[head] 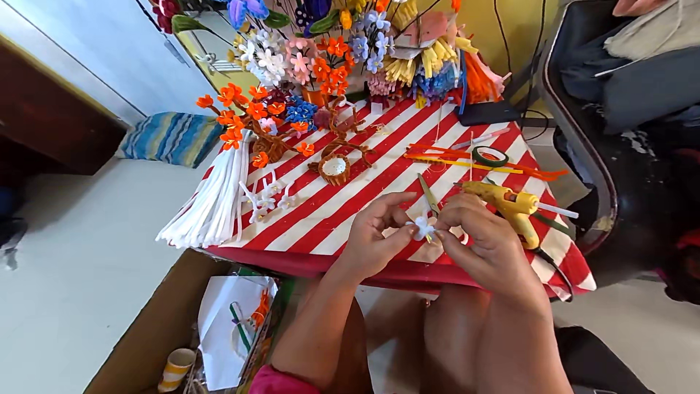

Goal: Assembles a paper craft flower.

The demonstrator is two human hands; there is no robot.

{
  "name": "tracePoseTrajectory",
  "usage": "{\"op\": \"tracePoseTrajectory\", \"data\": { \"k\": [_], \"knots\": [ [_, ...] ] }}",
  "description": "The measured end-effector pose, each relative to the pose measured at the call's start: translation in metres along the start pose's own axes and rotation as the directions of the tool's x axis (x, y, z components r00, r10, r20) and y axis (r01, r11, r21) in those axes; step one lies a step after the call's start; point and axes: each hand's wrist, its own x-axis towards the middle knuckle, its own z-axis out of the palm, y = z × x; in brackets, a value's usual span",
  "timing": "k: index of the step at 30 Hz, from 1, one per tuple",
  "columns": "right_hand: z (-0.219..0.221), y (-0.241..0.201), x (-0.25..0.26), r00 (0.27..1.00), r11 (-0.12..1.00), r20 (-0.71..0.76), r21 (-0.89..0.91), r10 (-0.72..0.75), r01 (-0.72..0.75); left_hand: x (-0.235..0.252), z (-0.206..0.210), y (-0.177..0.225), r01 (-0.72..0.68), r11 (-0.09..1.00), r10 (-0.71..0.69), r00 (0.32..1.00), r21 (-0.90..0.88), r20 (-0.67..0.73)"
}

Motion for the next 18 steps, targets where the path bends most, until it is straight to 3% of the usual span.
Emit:
{"op": "tracePoseTrajectory", "data": {
  "k": [11, 18],
  "knots": [
    [0.0, 0.002, 0.0, 1.0, 0.999, 0.003, -0.015, 0.031, -0.031, 0.0, -0.006, -0.003, -0.046, 0.996, 0.041, 0.997, 0.076, 0.065],
    [0.014, -0.005, 0.004, 0.968, 0.933, -0.074, 0.291, 0.241, -0.21, -0.001, 0.003, -0.003, -0.006, 1.0, 0.006, 0.995, 0.003, -0.102]
  ]
}}
